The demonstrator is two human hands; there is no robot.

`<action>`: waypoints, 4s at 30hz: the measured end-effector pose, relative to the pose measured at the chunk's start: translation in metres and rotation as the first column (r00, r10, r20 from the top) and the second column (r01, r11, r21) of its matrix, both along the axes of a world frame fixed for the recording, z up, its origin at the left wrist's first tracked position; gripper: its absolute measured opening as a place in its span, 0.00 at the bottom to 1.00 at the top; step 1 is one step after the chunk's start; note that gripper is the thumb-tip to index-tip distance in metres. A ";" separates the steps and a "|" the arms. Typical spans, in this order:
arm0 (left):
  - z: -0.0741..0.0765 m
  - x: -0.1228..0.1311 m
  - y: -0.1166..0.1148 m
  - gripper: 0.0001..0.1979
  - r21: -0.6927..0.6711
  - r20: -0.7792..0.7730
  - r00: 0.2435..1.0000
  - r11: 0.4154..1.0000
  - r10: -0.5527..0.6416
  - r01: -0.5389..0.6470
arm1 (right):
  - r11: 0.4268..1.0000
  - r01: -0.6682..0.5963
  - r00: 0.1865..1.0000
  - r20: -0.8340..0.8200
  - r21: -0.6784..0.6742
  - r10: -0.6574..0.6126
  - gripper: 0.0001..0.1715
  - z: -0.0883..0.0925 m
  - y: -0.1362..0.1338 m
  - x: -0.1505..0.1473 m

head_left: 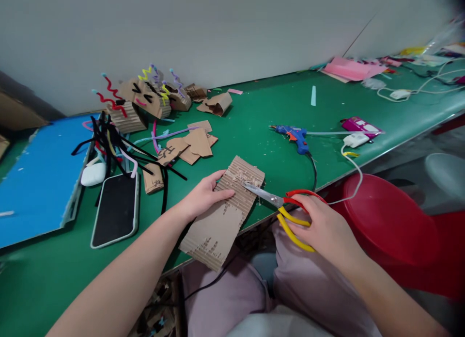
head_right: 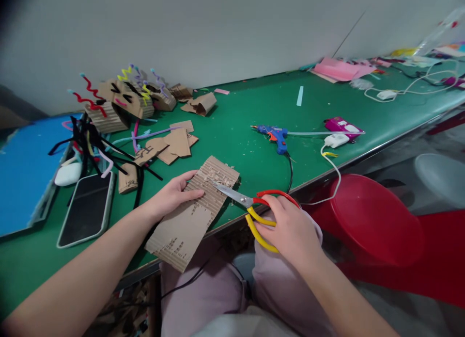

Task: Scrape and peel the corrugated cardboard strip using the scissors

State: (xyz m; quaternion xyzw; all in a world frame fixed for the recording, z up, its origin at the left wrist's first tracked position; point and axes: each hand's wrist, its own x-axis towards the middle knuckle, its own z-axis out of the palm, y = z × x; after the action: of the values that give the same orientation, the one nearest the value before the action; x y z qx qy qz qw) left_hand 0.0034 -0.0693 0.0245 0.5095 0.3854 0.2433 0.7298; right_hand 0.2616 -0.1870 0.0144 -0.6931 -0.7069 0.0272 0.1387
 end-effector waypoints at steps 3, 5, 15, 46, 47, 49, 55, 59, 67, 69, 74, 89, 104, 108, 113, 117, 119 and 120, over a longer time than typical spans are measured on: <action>0.000 0.000 0.000 0.28 0.022 -0.002 1.000 1.000 -0.007 0.007 | 1.000 -0.006 1.000 0.027 0.022 0.005 0.25 -0.002 -0.001 0.001; -0.001 0.000 0.000 0.28 0.028 -0.003 1.000 0.999 -0.017 0.017 | 0.999 -0.010 0.999 0.036 0.049 0.008 0.25 -0.004 0.000 0.000; -0.003 -0.002 0.002 0.27 0.022 0.031 0.999 0.999 -0.025 0.024 | 0.996 -0.016 0.998 0.066 0.089 0.010 0.26 -0.006 0.003 -0.006; -0.003 0.001 -0.001 0.26 0.041 0.018 0.997 0.997 -0.072 0.071 | 0.990 -0.032 0.996 0.091 0.136 0.020 0.24 -0.009 0.005 -0.009; -0.003 0.001 -0.001 0.26 0.043 0.020 0.997 0.996 -0.075 0.075 | 0.990 -0.028 0.996 0.083 0.138 0.016 0.23 -0.008 0.005 -0.009; -0.003 0.000 -0.001 0.26 0.045 0.026 0.997 0.996 -0.078 0.077 | 0.990 -0.026 0.997 0.078 0.142 0.015 0.22 -0.007 0.006 -0.012; -0.002 0.001 -0.002 0.27 0.019 0.039 0.997 0.998 -0.060 0.059 | 0.993 0.007 0.999 0.036 0.116 -0.011 0.22 -0.002 0.008 -0.020; -0.001 0.001 -0.002 0.26 0.000 0.039 0.998 0.999 -0.054 0.054 | 0.992 0.019 0.999 0.027 0.124 -0.022 0.21 0.001 0.010 -0.025; -0.005 0.001 -0.001 0.29 -0.013 0.084 0.996 0.999 -0.036 0.037 | 0.995 0.033 0.999 0.001 0.099 -0.033 0.22 0.002 0.016 -0.032; -0.005 0.001 -0.001 0.31 -0.044 0.087 0.996 0.999 -0.016 0.020 | 0.995 0.060 0.998 -0.034 0.077 -0.057 0.22 0.000 0.017 -0.030; -0.001 0.002 -0.002 0.25 -0.027 0.024 0.999 0.999 -0.025 0.026 | 0.997 0.050 0.997 -0.069 0.058 -0.046 0.22 -0.001 0.013 -0.020; 0.003 0.002 -0.002 0.18 0.008 -0.080 0.993 0.996 -0.084 0.085 | 0.997 0.008 0.999 0.044 0.074 -0.011 0.23 0.003 0.014 -0.026; 0.001 0.002 -0.003 0.18 0.031 -0.060 0.995 0.996 -0.081 0.083 | 0.992 0.031 0.999 -0.011 0.124 -0.030 0.20 0.003 0.017 -0.032; -0.003 0.002 -0.002 0.20 0.026 -0.042 0.996 0.996 -0.083 0.084 | 0.992 0.082 0.992 -0.104 0.100 -0.071 0.20 0.004 0.017 -0.028; -0.004 0.001 0.000 0.19 0.027 -0.079 0.994 0.996 -0.081 0.083 | 0.997 0.014 0.998 -0.063 0.071 -0.010 0.24 0.005 0.013 -0.024; -0.001 0.001 -0.001 0.19 0.043 -0.106 0.992 0.996 -0.076 0.081 | 0.996 -0.027 0.999 0.032 0.087 0.024 0.25 0.003 0.010 -0.023; 0.000 0.002 -0.001 0.20 0.041 -0.110 0.991 0.996 -0.074 0.079 | 0.994 -0.031 0.999 0.036 0.104 0.027 0.24 0.003 0.010 -0.023; 0.000 0.002 -0.001 0.20 0.043 -0.110 0.991 0.996 -0.077 0.082 | 0.994 -0.033 0.999 0.037 0.107 0.029 0.24 0.003 0.011 -0.023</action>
State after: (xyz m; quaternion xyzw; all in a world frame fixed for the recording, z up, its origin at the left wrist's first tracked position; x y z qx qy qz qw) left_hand 0.0049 -0.0701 0.0245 0.5542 0.3980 0.1951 0.7045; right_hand 0.2385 -0.1765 0.0178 -0.6740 -0.7203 -0.0212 0.1629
